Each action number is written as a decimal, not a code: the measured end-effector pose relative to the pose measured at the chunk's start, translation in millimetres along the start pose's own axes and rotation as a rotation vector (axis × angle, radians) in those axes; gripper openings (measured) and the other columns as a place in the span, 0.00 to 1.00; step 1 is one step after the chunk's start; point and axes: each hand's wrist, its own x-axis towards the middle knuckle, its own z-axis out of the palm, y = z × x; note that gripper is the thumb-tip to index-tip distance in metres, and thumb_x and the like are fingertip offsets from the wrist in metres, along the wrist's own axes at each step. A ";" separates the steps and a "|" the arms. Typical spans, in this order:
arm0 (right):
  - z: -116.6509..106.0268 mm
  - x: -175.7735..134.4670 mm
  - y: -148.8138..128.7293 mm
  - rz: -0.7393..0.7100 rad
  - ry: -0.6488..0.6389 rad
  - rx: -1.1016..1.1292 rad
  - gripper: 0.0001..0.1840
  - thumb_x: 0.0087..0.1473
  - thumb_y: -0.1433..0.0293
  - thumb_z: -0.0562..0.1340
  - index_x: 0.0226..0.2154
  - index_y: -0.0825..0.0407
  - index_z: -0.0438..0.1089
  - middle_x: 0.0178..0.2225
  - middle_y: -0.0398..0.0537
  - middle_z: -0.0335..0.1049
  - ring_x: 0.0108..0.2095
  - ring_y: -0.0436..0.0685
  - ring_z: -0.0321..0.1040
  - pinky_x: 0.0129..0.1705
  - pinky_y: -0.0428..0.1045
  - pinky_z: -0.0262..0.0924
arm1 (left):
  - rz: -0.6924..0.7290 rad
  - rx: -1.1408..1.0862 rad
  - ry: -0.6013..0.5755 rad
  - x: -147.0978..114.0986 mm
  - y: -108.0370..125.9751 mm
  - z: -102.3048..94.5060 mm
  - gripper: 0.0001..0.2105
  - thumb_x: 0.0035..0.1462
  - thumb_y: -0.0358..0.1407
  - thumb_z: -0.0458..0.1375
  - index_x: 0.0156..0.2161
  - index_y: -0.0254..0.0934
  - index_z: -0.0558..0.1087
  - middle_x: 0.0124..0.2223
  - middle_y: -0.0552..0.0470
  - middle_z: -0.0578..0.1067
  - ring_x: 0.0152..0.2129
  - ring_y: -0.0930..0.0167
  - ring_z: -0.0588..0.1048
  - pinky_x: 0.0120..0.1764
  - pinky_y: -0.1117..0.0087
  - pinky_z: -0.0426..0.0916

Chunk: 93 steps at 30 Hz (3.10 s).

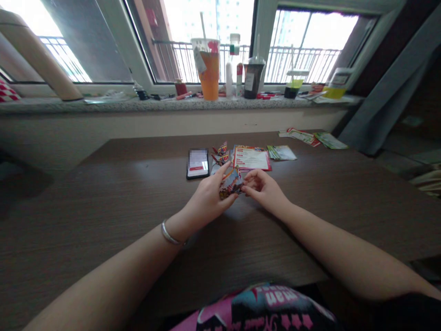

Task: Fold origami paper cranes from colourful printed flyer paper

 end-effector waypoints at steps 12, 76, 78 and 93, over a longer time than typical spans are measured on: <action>0.1 0.9 -0.4 0.026 -0.037 -0.036 0.15 0.45 0.57 0.68 0.31 0.51 0.74 0.29 0.45 0.75 0.29 0.53 0.69 0.34 0.50 0.65 | 0.047 0.009 0.048 0.4 7.2 -1.0 0.31 0.55 0.35 0.61 0.63 0.37 0.57 0.58 0.40 0.70 0.51 0.59 0.72 0.53 0.56 0.67; 8.5 -4.5 -18.4 0.173 0.125 0.328 0.19 0.37 0.57 0.73 0.30 0.50 0.75 0.29 0.44 0.76 0.29 0.52 0.72 0.36 0.51 0.70 | -0.138 -0.200 -0.007 -1.7 7.5 0.5 0.27 0.57 0.46 0.59 0.57 0.35 0.62 0.51 0.42 0.71 0.46 0.62 0.71 0.50 0.60 0.66; 7.8 -3.8 -17.1 0.166 0.134 0.322 0.18 0.37 0.57 0.73 0.30 0.51 0.75 0.29 0.44 0.76 0.29 0.51 0.72 0.37 0.51 0.70 | -0.170 -0.129 -0.072 -2.6 5.7 -0.5 0.32 0.55 0.48 0.60 0.60 0.35 0.59 0.54 0.41 0.70 0.50 0.59 0.70 0.53 0.57 0.65; 5.0 0.2 -14.0 0.206 0.179 0.433 0.17 0.36 0.58 0.74 0.25 0.51 0.73 0.31 0.44 0.76 0.34 0.52 0.73 0.42 0.51 0.71 | -0.165 -0.134 -0.030 -3.1 4.9 -2.7 0.43 0.47 0.43 0.67 0.65 0.39 0.52 0.60 0.40 0.66 0.54 0.57 0.69 0.57 0.54 0.63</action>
